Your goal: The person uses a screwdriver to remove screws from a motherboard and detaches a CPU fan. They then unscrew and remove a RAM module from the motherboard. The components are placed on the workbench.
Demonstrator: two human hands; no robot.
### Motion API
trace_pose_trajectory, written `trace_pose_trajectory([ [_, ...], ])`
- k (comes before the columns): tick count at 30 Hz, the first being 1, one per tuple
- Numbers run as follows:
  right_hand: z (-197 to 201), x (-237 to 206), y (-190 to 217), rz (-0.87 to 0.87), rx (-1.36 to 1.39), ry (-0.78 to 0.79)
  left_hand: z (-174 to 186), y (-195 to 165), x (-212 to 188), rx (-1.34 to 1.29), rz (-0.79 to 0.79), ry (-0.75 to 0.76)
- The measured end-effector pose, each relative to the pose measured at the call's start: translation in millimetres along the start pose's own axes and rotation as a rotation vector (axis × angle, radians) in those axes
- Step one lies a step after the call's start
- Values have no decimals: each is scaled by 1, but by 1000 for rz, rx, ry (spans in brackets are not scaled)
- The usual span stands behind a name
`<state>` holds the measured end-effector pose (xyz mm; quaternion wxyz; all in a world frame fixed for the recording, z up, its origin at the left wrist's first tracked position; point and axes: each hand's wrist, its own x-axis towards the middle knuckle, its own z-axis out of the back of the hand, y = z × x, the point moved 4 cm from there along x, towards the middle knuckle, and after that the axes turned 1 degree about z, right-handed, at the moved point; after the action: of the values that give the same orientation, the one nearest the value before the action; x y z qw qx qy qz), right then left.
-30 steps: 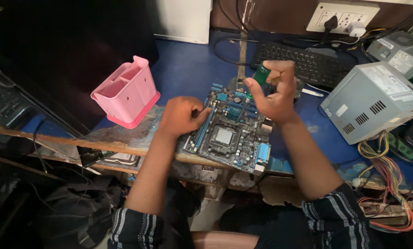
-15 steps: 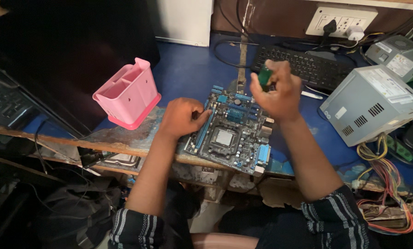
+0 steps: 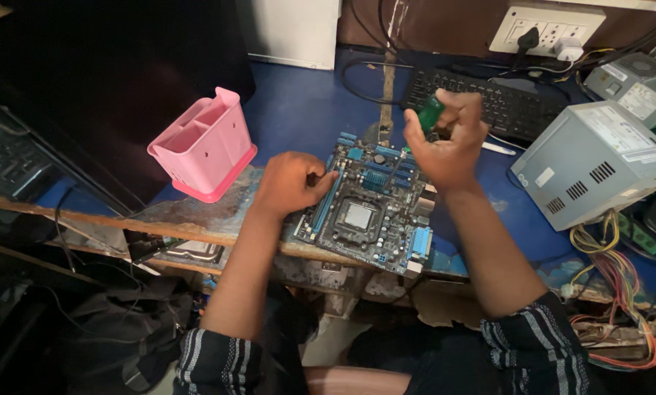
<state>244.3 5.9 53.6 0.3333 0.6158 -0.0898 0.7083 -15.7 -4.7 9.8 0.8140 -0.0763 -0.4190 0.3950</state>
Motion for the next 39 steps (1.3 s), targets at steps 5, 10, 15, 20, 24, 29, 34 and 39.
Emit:
trace_pose_trajectory([
  [5,-2,-1,3,21,-12,13,0,0,0,4,2,-3],
  [10,0,0,8,80,75,67,-1,0,0,11,5,1],
  [15,5,4,16,146,102,89,-1,0,1,18,-3,-4],
  [20,3,4,32,385,1,142,-1,-1,1,8,4,1],
  [24,2,3,27,277,8,90,-1,-1,1,12,25,9],
  [29,6,0,15,138,55,30,-1,-1,0,14,31,7],
  [34,2,-4,17,152,107,37,0,-2,0,12,12,-3],
  [39,0,-2,18,150,95,35,1,-2,-1,32,15,4],
])
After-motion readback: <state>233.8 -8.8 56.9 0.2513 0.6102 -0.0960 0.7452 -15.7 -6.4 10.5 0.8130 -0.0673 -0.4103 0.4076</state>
